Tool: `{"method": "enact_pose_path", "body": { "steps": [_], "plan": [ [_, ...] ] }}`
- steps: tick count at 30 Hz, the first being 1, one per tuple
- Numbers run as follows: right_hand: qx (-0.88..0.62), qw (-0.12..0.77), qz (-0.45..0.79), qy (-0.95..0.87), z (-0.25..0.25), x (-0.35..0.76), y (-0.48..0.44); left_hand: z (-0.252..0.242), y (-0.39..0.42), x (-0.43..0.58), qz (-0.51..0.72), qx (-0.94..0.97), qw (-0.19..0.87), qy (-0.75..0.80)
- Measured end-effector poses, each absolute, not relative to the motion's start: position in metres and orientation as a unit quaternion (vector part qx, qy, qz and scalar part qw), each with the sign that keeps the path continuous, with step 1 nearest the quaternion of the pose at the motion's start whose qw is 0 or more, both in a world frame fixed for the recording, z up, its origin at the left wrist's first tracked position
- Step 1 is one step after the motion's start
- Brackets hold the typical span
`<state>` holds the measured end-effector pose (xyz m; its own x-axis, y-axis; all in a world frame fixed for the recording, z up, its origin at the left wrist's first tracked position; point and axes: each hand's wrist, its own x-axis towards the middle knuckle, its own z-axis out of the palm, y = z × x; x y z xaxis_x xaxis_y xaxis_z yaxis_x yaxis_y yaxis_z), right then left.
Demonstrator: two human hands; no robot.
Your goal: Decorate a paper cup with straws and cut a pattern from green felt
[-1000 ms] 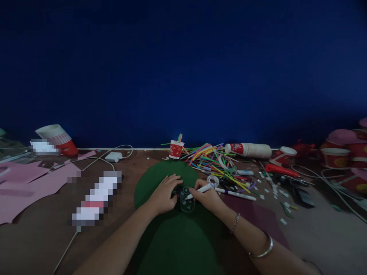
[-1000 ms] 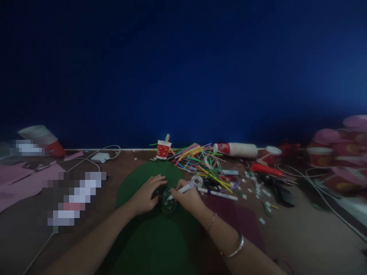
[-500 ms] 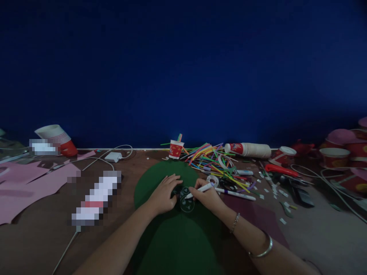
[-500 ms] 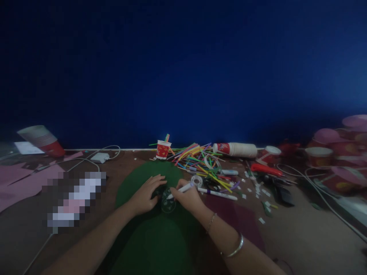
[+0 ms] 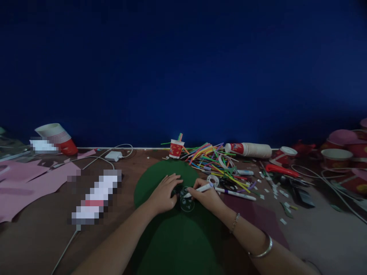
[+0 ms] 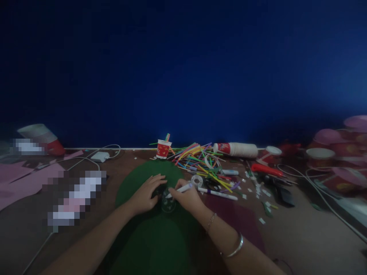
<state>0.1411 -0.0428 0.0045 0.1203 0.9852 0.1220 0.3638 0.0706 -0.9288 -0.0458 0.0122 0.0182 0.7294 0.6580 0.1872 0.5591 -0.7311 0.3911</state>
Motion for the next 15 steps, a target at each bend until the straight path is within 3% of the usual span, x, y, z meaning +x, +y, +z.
{"method": "enact_pose_path", "body": {
  "steps": [15],
  "plan": [
    [-0.586, 0.448, 0.37, -0.565, 0.0053, 0.1395, -0.0442, 0.017, 0.0128, -0.0453, 0.166, 0.913, 0.165, 0.333]
  ]
}}
